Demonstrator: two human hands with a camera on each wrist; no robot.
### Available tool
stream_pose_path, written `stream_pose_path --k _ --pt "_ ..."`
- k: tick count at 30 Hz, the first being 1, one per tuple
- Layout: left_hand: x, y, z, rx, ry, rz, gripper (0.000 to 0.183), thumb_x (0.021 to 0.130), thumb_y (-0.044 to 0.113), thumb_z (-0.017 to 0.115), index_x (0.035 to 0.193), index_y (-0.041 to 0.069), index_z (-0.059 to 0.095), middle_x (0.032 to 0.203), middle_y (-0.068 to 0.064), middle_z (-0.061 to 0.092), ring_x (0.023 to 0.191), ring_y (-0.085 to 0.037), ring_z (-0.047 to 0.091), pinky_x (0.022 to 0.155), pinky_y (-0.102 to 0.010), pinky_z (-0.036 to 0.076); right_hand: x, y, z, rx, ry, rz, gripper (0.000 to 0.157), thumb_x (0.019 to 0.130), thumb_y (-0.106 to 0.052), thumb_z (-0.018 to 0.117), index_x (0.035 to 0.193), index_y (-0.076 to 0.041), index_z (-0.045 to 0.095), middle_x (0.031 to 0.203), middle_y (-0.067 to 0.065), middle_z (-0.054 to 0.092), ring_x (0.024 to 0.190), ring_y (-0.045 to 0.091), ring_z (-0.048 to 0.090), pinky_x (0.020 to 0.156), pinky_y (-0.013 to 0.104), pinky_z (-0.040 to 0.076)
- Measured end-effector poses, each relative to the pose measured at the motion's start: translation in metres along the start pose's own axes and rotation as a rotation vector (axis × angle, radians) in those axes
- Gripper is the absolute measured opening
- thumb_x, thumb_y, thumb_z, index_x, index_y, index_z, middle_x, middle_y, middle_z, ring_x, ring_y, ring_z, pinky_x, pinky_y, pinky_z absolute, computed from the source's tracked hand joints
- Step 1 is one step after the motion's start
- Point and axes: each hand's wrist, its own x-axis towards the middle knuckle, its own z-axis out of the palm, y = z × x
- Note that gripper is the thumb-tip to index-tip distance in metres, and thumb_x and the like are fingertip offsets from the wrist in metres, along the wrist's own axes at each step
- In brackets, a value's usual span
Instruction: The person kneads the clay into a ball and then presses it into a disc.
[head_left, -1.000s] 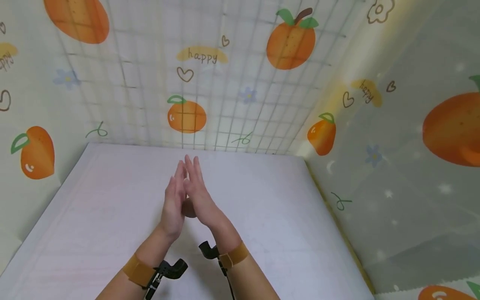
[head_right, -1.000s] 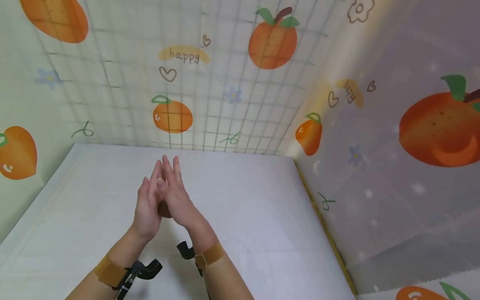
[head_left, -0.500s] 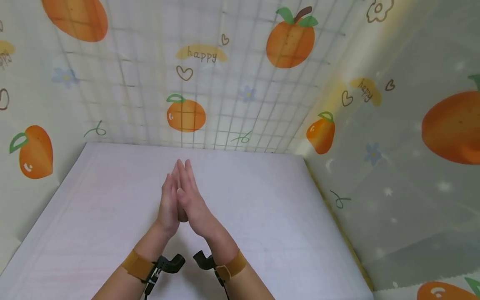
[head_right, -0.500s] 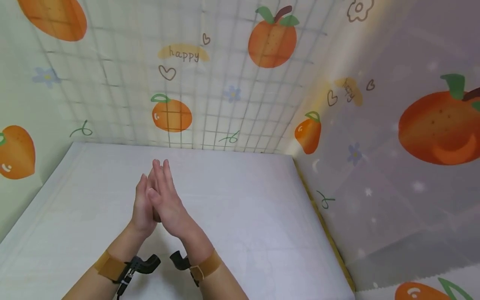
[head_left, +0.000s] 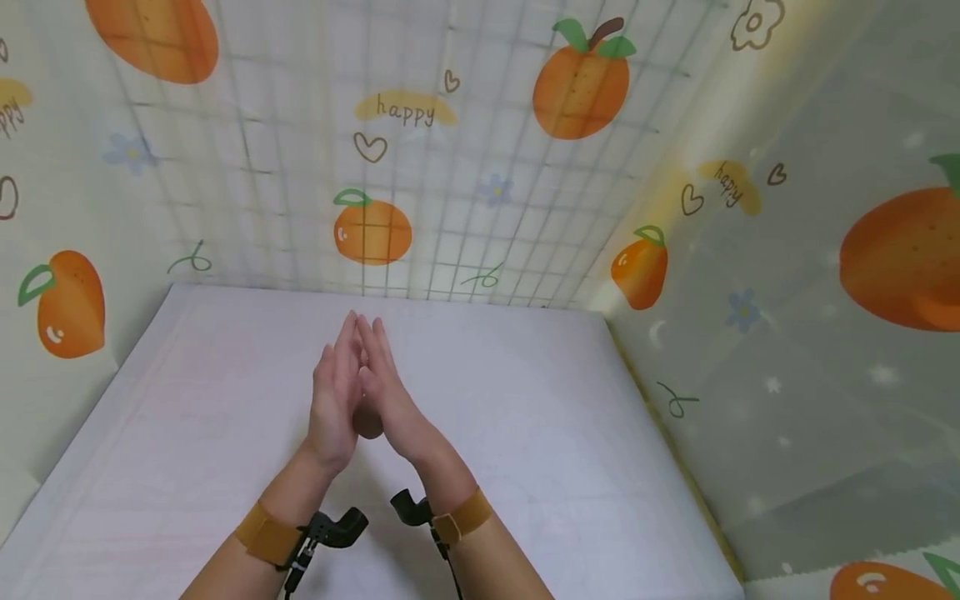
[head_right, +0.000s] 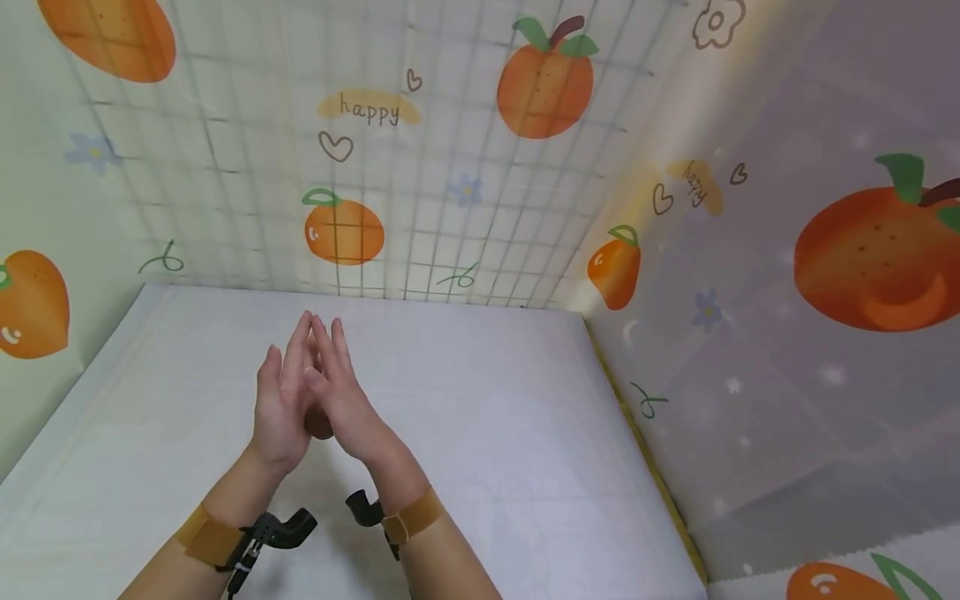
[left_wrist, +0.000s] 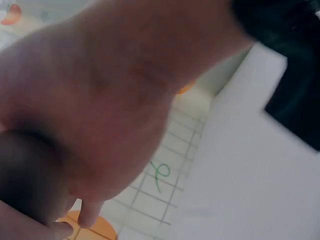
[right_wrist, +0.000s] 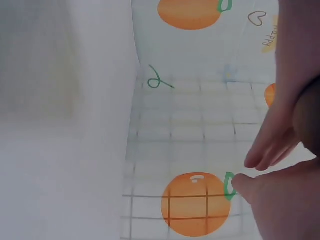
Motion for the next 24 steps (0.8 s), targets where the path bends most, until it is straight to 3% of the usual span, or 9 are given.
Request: stream_pose_path --k 5,6,8,11,12,13,16,20,24 --pt "0.004 -0.004 -0.006 0.003 0.031 -0.036 0.078 0.105 0.075 0.015 0.173 0.039 0.004 0.179 0.024 0.004 0.167 -0.009 0.000 0.131 -0.062 -0.010 -0.008 -0.004 0.007 0.021 -0.020 -0.067 0.082 0.100 -0.084 0.023 0.171 -0.049 0.001 0.177 -0.026 -0.014 0.167 0.011 -0.014 0.124 0.079 -0.002" --pt "0.005 -0.006 -0.007 0.005 0.030 -0.055 0.079 0.104 0.076 0.014 0.173 0.039 0.003 0.174 0.021 0.026 0.162 -0.011 0.023 0.132 -0.058 0.009 -0.010 -0.007 0.009 0.007 -0.022 -0.081 0.083 0.100 -0.085 0.022 0.171 -0.047 0.000 0.177 -0.025 -0.015 0.167 0.011 -0.014 0.124 0.079 -0.001" --pt "0.003 -0.011 -0.007 0.002 0.018 -0.094 0.078 0.104 0.077 0.013 0.173 0.042 0.002 0.167 0.030 0.029 0.155 -0.005 0.028 0.130 -0.056 0.014 -0.013 -0.014 0.009 -0.041 -0.019 -0.100 0.088 0.097 -0.089 0.020 0.171 -0.047 -0.001 0.177 -0.025 -0.016 0.167 0.011 -0.012 0.125 0.078 0.002" --pt "0.000 -0.016 -0.004 0.020 -0.020 -0.120 0.078 0.104 0.078 0.011 0.172 0.041 0.010 0.137 0.021 0.055 0.127 -0.005 0.047 0.108 -0.047 0.038 -0.015 -0.024 0.007 -0.110 0.016 -0.107 0.089 0.094 -0.093 0.020 0.170 -0.051 0.001 0.177 -0.027 -0.016 0.168 0.015 -0.005 0.124 0.079 0.010" --pt "-0.002 -0.018 -0.002 0.026 -0.037 -0.119 0.078 0.104 0.077 0.009 0.172 0.039 0.013 0.129 0.020 0.057 0.121 -0.004 0.048 0.102 -0.043 0.039 -0.014 -0.026 0.005 -0.135 0.034 -0.106 0.088 0.094 -0.094 0.020 0.170 -0.052 0.002 0.177 -0.027 -0.016 0.168 0.017 -0.003 0.123 0.079 0.012" --pt "-0.004 -0.018 0.000 0.026 -0.045 -0.120 0.078 0.104 0.077 0.009 0.172 0.038 0.017 0.141 0.023 0.052 0.134 -0.002 0.041 0.112 -0.043 0.033 -0.013 -0.027 0.003 -0.158 0.053 -0.108 0.088 0.094 -0.093 0.020 0.170 -0.051 0.003 0.177 -0.025 -0.016 0.169 0.019 -0.001 0.123 0.079 0.014" --pt "-0.009 -0.019 0.007 0.045 -0.062 -0.112 0.084 0.104 0.076 0.005 0.169 0.029 0.027 0.110 0.009 0.060 0.111 -0.012 0.053 0.097 -0.039 0.043 -0.006 -0.026 -0.004 -0.179 0.116 -0.082 0.079 0.100 -0.086 0.023 0.169 -0.053 0.008 0.177 -0.025 -0.016 0.169 0.021 0.003 0.125 0.077 0.016" --pt "-0.011 -0.014 0.013 0.010 -0.092 -0.083 0.081 0.105 0.073 0.003 0.172 0.031 0.020 0.155 0.011 0.051 0.141 -0.017 0.042 0.118 -0.053 0.031 0.000 -0.016 -0.011 -0.157 0.157 -0.019 0.067 0.105 -0.075 0.028 0.167 -0.057 0.009 0.175 -0.029 -0.017 0.169 0.019 0.004 0.127 0.075 0.014" --pt "-0.008 -0.005 0.012 -0.036 -0.096 -0.032 0.076 0.106 0.071 0.005 0.173 0.037 0.012 0.179 0.012 0.016 0.163 -0.024 0.016 0.125 -0.064 0.012 0.000 -0.007 -0.012 -0.082 0.110 0.004 0.072 0.102 -0.080 0.033 0.165 -0.061 0.005 0.174 -0.032 -0.018 0.168 0.018 -0.004 0.125 0.079 0.008"
